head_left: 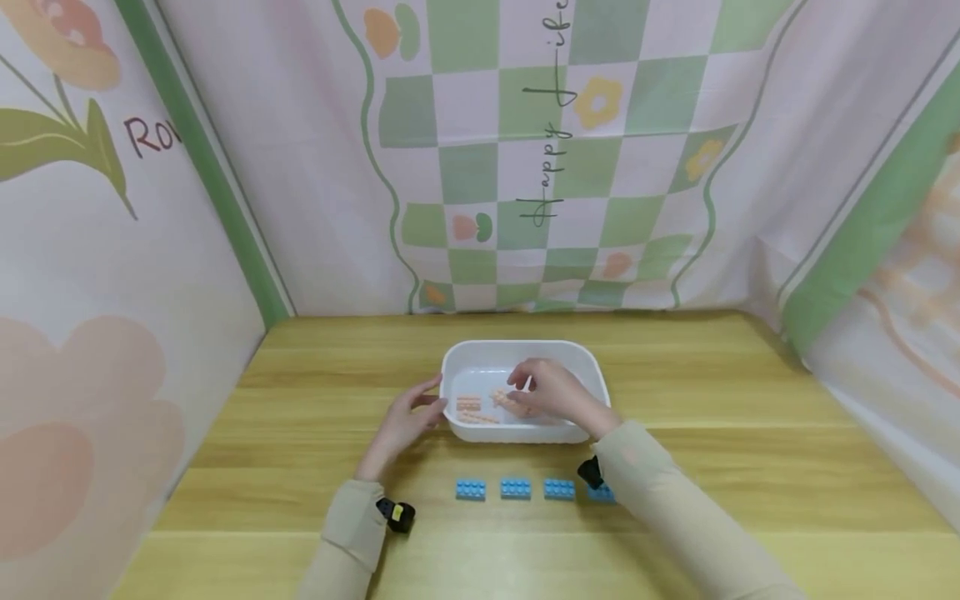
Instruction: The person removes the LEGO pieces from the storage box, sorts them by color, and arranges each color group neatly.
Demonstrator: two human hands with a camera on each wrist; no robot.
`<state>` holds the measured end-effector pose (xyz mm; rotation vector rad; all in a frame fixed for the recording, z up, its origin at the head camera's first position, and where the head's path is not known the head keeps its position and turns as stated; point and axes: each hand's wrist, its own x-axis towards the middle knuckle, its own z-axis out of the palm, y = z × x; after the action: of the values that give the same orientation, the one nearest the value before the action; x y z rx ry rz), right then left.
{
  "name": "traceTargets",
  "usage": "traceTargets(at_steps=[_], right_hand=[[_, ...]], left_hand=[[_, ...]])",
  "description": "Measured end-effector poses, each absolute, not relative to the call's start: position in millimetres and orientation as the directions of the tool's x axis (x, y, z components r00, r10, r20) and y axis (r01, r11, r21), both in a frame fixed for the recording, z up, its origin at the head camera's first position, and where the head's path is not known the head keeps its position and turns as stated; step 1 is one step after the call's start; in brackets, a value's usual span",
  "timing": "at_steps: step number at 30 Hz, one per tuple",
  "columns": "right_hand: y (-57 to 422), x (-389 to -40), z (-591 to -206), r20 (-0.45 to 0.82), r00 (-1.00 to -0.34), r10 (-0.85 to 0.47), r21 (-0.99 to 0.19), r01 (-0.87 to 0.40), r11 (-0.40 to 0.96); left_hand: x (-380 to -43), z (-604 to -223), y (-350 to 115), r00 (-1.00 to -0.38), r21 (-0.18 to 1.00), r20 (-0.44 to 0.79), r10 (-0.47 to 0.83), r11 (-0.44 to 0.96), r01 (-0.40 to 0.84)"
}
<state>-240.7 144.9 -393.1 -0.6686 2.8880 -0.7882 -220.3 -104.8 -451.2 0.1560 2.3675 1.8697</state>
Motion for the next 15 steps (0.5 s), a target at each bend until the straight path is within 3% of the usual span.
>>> traceTargets(at_steps=[15], right_hand=[[136,-254,-414,-0.127,-0.943,-0.306,-0.426,-0.227,0.876]], left_hand=[[-223,-456,-106,-0.987,0.972,-0.034,0.155,0.235,0.004]])
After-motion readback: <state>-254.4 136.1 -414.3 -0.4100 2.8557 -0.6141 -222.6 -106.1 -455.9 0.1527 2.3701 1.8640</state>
